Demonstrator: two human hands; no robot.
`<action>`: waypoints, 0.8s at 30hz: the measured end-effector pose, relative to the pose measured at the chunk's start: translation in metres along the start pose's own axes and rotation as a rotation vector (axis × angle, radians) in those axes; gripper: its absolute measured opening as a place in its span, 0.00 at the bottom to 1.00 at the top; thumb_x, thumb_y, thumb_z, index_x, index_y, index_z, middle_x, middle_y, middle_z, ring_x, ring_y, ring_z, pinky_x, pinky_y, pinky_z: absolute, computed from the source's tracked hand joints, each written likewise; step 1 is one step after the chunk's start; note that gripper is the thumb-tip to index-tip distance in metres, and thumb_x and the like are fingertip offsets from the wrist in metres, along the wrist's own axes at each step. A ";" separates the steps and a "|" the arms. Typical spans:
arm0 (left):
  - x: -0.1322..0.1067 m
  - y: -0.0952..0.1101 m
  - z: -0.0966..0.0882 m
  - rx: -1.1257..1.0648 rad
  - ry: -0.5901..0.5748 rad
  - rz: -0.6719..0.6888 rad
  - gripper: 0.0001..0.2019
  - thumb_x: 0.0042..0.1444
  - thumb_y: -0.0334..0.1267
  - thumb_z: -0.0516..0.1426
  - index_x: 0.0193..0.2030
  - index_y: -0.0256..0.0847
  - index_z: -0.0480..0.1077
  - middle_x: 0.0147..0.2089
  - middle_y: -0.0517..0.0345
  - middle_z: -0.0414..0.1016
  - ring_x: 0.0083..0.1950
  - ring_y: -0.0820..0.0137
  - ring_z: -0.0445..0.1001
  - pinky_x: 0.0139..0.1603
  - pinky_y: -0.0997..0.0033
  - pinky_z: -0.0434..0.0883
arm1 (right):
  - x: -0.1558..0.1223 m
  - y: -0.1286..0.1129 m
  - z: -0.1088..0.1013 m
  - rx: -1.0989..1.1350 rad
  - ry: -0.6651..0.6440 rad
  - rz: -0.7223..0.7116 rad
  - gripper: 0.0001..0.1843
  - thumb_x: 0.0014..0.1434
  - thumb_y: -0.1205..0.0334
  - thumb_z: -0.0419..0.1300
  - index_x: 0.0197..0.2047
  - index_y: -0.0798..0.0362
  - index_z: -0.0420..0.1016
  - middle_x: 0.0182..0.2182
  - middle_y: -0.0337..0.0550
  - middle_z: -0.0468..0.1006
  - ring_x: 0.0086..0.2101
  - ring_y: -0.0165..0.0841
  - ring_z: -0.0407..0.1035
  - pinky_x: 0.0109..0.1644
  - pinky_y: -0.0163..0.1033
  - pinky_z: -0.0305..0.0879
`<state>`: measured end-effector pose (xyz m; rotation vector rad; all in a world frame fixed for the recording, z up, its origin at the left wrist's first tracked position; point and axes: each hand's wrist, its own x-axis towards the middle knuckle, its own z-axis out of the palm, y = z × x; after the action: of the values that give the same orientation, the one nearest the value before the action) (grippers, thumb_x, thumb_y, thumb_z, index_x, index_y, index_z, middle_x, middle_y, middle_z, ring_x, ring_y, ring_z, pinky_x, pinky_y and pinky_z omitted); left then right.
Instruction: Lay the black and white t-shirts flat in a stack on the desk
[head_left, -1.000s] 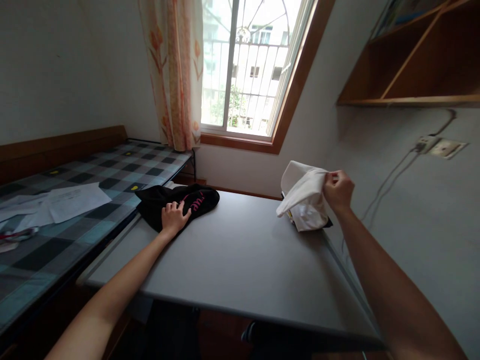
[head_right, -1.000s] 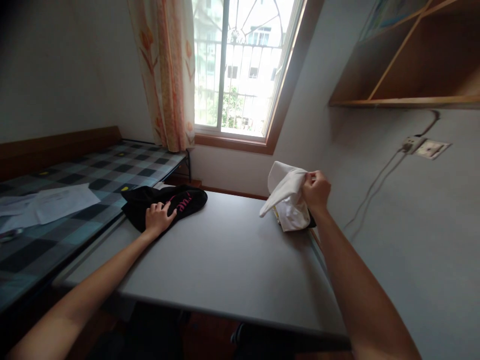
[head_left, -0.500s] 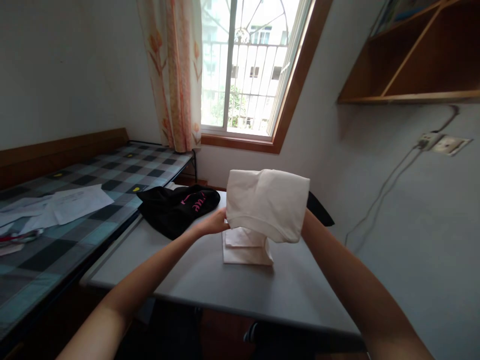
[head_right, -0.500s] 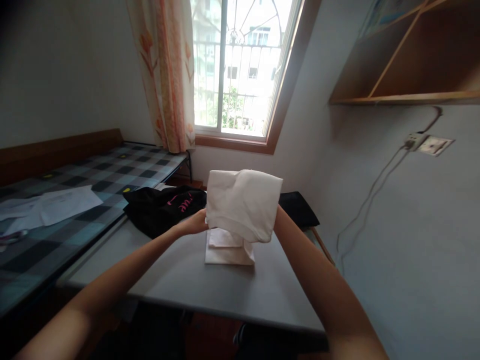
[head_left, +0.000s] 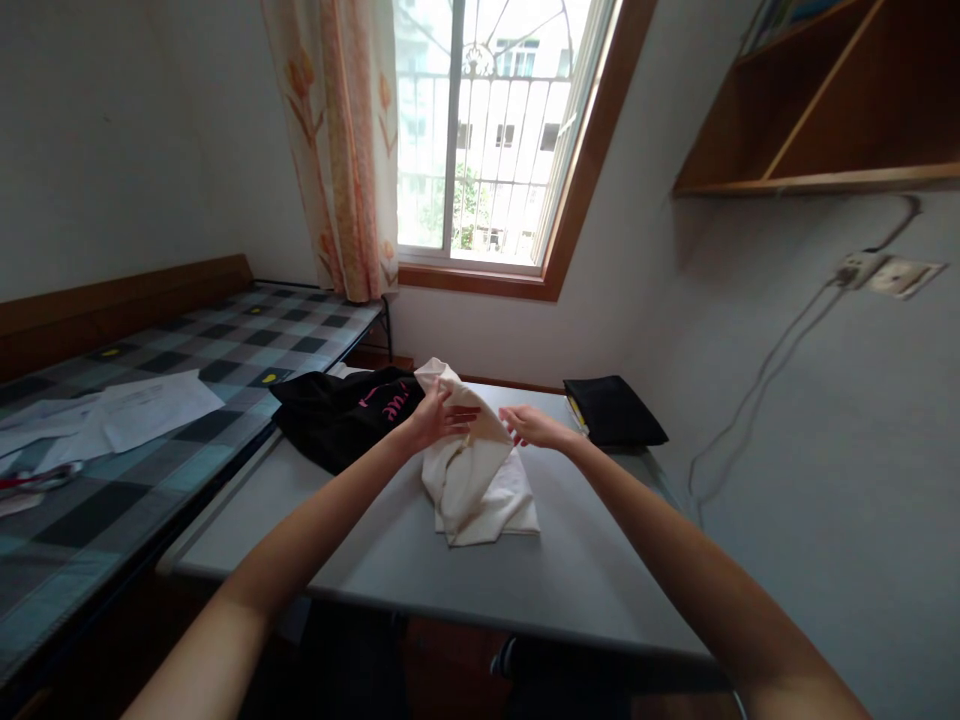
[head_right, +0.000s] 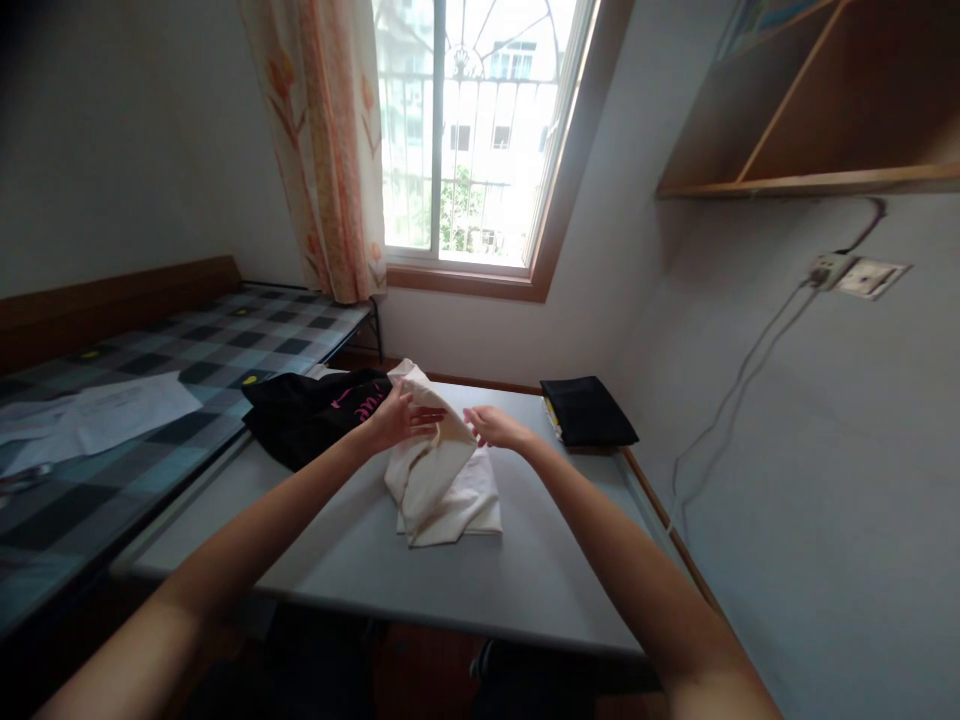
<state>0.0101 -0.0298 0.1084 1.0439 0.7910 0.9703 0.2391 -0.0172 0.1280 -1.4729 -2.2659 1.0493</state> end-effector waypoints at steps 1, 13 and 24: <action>0.000 -0.005 0.000 -0.017 -0.020 -0.039 0.27 0.58 0.61 0.48 0.47 0.38 0.71 0.47 0.42 0.77 0.49 0.56 0.76 0.51 0.52 0.71 | -0.001 0.000 0.002 0.048 0.051 -0.029 0.25 0.67 0.47 0.45 0.42 0.56 0.76 0.34 0.47 0.81 0.28 0.30 0.73 0.26 0.29 0.68; -0.019 -0.044 -0.018 1.279 0.280 0.151 0.23 0.41 0.48 0.66 0.46 0.46 0.77 0.49 0.49 0.72 0.51 0.55 0.69 0.53 0.58 0.65 | -0.004 0.007 0.016 -0.355 0.368 -0.249 0.12 0.61 0.64 0.59 0.48 0.51 0.76 0.42 0.47 0.80 0.42 0.36 0.73 0.48 0.39 0.65; -0.040 -0.011 -0.042 0.469 0.249 0.248 0.21 0.45 0.52 0.63 0.37 0.35 0.75 0.29 0.54 0.76 0.33 0.66 0.74 0.35 0.67 0.71 | -0.008 -0.006 0.050 -0.613 0.055 -0.355 0.02 0.57 0.65 0.62 0.33 0.52 0.76 0.35 0.44 0.80 0.38 0.36 0.72 0.46 0.40 0.58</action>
<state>-0.0395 -0.0550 0.0881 1.4687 1.1489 1.1708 0.2110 -0.0474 0.0983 -1.1730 -2.8083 0.2121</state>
